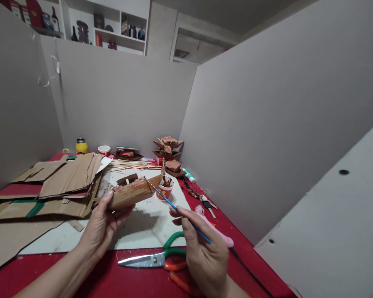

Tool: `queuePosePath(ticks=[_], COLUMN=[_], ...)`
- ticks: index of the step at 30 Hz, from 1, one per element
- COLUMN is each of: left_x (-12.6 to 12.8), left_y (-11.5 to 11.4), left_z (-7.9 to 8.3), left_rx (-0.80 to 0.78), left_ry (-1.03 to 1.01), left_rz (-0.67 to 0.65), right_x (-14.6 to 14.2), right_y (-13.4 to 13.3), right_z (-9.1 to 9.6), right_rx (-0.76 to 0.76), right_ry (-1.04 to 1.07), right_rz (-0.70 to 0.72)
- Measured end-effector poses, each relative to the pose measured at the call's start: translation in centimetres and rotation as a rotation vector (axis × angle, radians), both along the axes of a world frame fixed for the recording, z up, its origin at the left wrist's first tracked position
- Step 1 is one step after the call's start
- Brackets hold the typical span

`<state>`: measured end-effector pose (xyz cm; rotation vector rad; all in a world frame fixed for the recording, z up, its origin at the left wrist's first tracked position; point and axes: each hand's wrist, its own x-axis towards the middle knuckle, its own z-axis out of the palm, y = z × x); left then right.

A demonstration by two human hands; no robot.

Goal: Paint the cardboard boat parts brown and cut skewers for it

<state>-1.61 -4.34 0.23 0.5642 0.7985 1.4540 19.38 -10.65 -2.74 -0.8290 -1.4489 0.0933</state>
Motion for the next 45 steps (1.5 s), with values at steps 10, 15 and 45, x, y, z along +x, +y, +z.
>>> queuePosePath(ticks=[10, 15, 45], left_x=[0.2, 0.1, 0.1], left_y=[-0.2, -0.2, 0.0], left_z=[0.3, 0.3, 0.4], left_rx=[-0.009, -0.050, -0.082], left_ry=[-0.035, -0.054, -0.052], left_rz=[-0.003, -0.030, -0.088], right_x=[-1.6, -0.3, 2.9], right_y=[-0.8, -0.5, -1.0], right_z=[-0.2, -0.1, 0.2], right_rx=[0.110, 0.098, 0.081], right_ry=[-0.242, -0.163, -0.064], right_rz=[0.146, 0.069, -0.103])
